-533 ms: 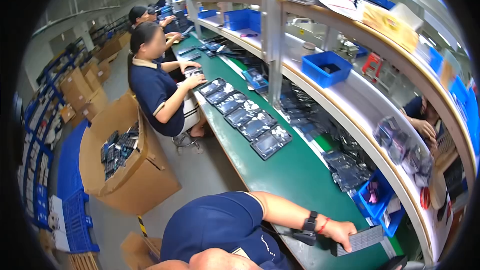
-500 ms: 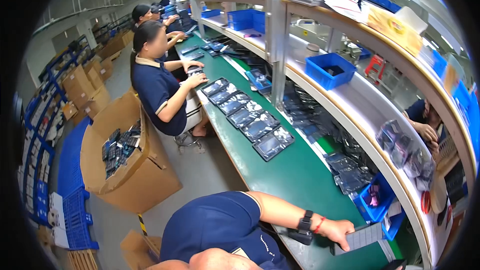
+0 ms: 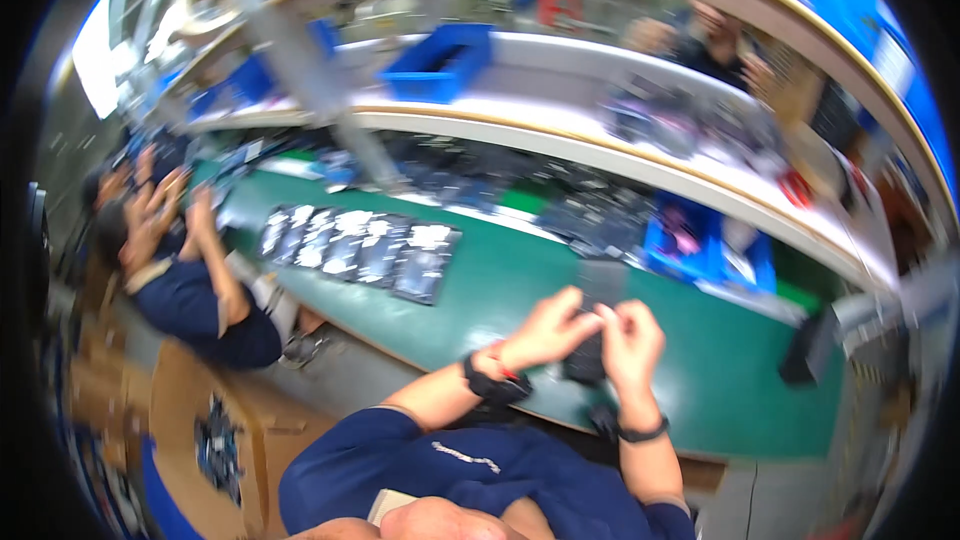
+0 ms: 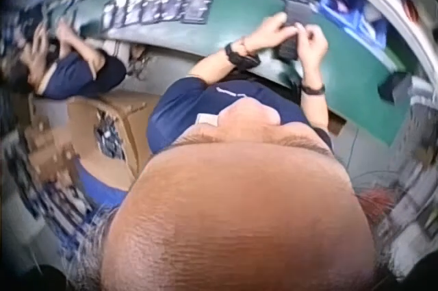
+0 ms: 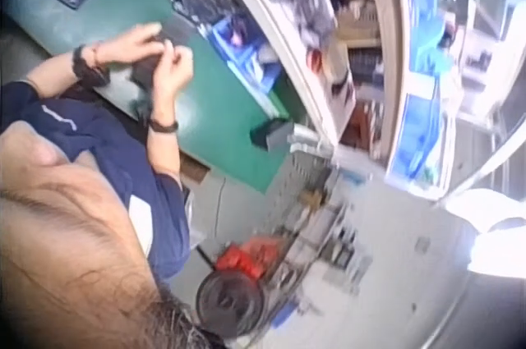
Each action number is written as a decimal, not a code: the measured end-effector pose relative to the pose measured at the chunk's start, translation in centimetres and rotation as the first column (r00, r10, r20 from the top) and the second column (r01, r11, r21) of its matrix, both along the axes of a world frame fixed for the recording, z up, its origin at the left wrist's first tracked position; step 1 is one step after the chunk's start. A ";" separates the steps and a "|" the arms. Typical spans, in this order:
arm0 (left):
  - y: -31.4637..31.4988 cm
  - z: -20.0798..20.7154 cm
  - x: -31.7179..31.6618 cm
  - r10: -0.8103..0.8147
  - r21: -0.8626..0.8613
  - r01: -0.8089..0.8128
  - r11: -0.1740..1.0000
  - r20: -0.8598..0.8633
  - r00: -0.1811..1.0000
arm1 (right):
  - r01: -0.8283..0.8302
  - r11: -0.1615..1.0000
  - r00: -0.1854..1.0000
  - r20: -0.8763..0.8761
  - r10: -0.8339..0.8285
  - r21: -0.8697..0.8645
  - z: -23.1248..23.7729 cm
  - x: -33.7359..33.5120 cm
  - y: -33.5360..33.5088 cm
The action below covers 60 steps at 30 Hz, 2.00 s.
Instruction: The recorder applies stickers and assembles protective phone cases into plastic trays on an assembly line.
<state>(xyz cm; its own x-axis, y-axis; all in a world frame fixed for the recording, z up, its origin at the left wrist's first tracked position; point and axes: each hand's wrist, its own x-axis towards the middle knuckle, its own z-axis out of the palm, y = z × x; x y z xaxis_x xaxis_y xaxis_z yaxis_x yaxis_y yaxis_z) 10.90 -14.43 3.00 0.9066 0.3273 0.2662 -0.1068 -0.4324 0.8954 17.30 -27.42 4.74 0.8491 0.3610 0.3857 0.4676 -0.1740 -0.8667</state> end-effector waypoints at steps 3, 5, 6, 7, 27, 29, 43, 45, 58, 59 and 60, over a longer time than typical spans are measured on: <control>0.3 -0.2 0.2 -0.137 -0.421 0.178 0.889 0.126 0.983 | 0.015 0.998 1.000 0.007 -0.015 0.067 -0.6 0.9 -0.6; 1.0 -0.4 0.3 -0.126 -0.544 0.166 0.823 0.109 0.986 | 0.117 0.976 0.954 -0.295 -0.059 0.182 -1.0 2.3 -2.9; 1.5 -0.1 0.1 -0.074 -0.596 0.131 0.792 0.120 0.990 | 0.161 0.971 0.960 -0.255 -0.113 0.176 -0.8 3.6 -5.0; 2.1 0.3 0.0 -0.033 -0.546 0.072 0.835 0.081 0.996 | 0.220 0.956 0.915 -0.380 -0.134 0.193 -1.5 5.3 -7.8; 1.2 2.0 -2.1 -0.078 -0.336 0.058 0.940 -0.047 0.996 | -0.173 0.949 0.920 -0.302 0.251 0.262 -0.4 -0.5 0.0; 2.7 3.1 -2.7 0.031 -0.266 -0.056 0.962 -0.099 0.995 | -0.065 0.951 0.908 -0.378 0.182 0.303 -0.3 0.4 -1.1; -1.4 2.3 -0.3 -0.118 -0.130 0.112 0.985 -0.043 0.992 | -0.115 0.947 0.880 -0.412 0.237 0.300 -1.5 -0.4 -1.6; -0.1 1.3 -0.5 -0.059 -0.158 0.051 0.986 -0.048 0.997 | -0.015 0.975 0.940 -0.330 0.089 0.222 -2.1 0.6 -3.1; -2.7 0.1 1.0 -0.235 -0.073 0.228 0.971 -0.118 0.965 | -0.074 0.978 0.881 -0.446 0.156 0.197 -1.3 -0.3 -3.5; -2.9 -0.3 1.2 -0.194 -0.170 0.172 0.970 -0.123 0.973 | -0.032 0.976 0.870 -0.475 0.132 0.213 -1.3 -0.1 -3.7; -3.0 -0.5 1.1 -0.147 -0.263 0.108 0.959 -0.136 0.980 | 0.006 0.973 0.854 -0.508 0.115 0.231 -1.4 -0.1 -4.0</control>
<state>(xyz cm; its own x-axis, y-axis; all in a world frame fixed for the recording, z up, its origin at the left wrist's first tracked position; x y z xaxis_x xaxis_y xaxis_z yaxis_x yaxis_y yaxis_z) 12.02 -17.40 2.49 0.9685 0.2450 0.0449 0.0003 -0.1814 0.9834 17.19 -31.39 3.34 0.9278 0.3719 -0.0279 -0.0531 0.0578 -0.9969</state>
